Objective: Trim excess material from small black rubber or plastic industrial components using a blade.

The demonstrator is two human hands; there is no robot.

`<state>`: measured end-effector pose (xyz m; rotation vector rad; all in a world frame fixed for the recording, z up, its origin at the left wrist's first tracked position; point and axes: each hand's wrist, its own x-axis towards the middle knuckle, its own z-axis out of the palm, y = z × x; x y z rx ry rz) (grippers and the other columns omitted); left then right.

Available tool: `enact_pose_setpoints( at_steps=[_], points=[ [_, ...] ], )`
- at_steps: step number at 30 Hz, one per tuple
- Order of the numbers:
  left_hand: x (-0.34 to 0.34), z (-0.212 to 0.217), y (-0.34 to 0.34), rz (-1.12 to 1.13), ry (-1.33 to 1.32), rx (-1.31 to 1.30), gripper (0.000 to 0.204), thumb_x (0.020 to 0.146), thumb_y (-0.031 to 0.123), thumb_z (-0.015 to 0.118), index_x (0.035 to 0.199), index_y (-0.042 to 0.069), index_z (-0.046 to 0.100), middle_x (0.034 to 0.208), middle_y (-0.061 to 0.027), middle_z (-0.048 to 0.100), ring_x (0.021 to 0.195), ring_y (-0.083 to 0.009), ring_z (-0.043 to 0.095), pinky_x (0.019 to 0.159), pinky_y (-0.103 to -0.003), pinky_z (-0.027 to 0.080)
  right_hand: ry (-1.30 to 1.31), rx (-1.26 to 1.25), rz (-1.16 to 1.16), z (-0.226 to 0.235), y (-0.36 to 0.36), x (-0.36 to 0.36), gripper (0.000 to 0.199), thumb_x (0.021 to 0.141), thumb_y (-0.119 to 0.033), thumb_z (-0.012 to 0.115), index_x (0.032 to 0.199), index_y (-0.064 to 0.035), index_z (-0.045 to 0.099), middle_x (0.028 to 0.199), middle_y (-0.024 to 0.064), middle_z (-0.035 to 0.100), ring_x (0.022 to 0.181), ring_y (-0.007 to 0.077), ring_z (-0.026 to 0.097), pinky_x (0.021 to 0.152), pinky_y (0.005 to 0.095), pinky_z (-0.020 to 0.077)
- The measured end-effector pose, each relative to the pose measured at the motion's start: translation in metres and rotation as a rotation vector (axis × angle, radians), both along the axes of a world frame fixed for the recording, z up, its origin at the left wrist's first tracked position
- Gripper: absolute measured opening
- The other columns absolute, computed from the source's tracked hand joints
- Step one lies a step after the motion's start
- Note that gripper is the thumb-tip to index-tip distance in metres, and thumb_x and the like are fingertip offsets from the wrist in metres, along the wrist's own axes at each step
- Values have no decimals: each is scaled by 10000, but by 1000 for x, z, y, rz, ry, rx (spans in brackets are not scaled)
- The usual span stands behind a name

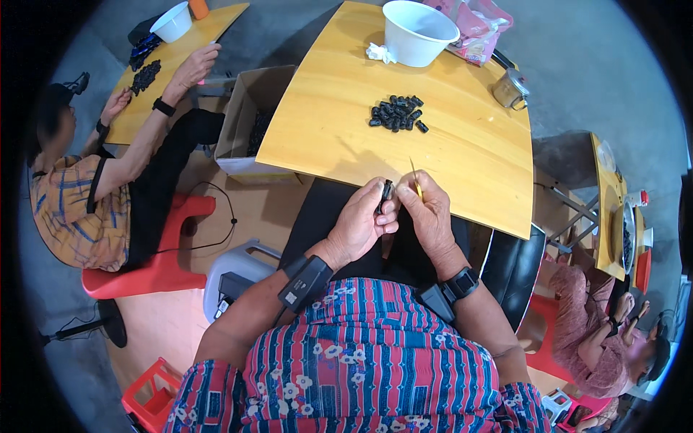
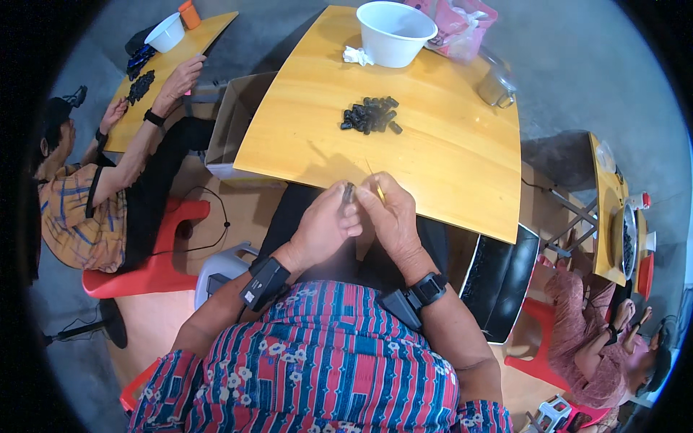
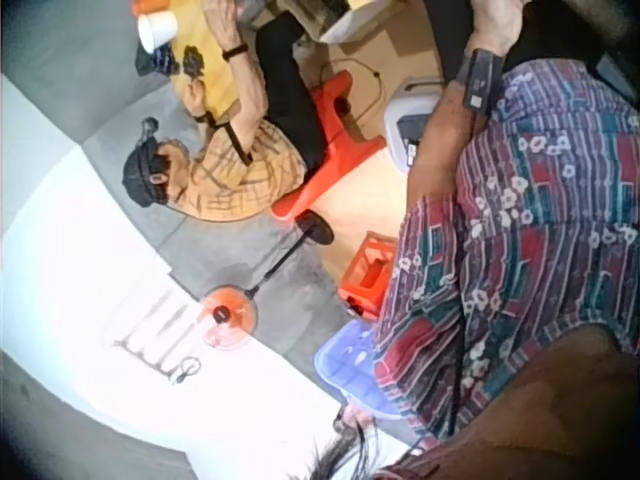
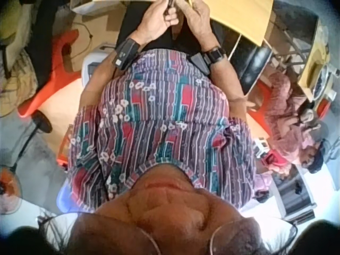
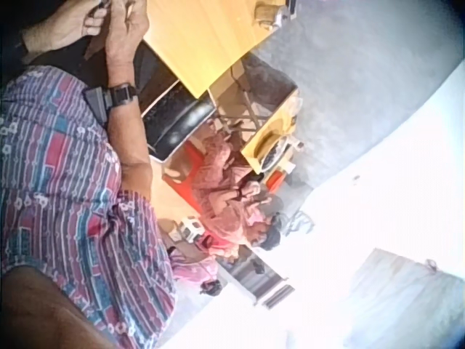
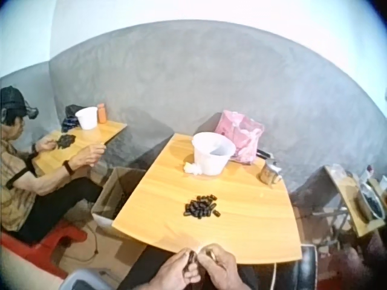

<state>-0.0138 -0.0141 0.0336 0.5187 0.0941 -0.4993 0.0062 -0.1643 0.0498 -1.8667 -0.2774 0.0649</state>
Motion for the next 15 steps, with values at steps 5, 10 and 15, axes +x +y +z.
enact_pose_setpoints(
  at_steps=[5,10,15],
  points=[
    [4,2,11,-142,-13,-51,257,1031,333,361,955,113,469,729,45,372,576,-46,308,544,-201,313,-162,-28,150,10,-3,7,183,854,-72,621,1031,-33,644,827,87,611,787,208,604,770,292,477],
    [2,4,15,-287,-58,-47,321,1033,375,337,979,92,480,718,51,358,569,-47,280,521,-195,290,-117,-96,198,21,-10,7,169,847,-85,637,1010,-42,652,832,91,623,781,224,611,751,301,487],
    [-2,2,9,-237,-48,-15,364,1027,425,332,964,95,473,715,48,360,574,-47,282,521,-197,290,-122,-49,162,13,-11,3,140,834,-94,655,960,-33,643,849,110,639,792,231,630,740,310,495]
  ],
)
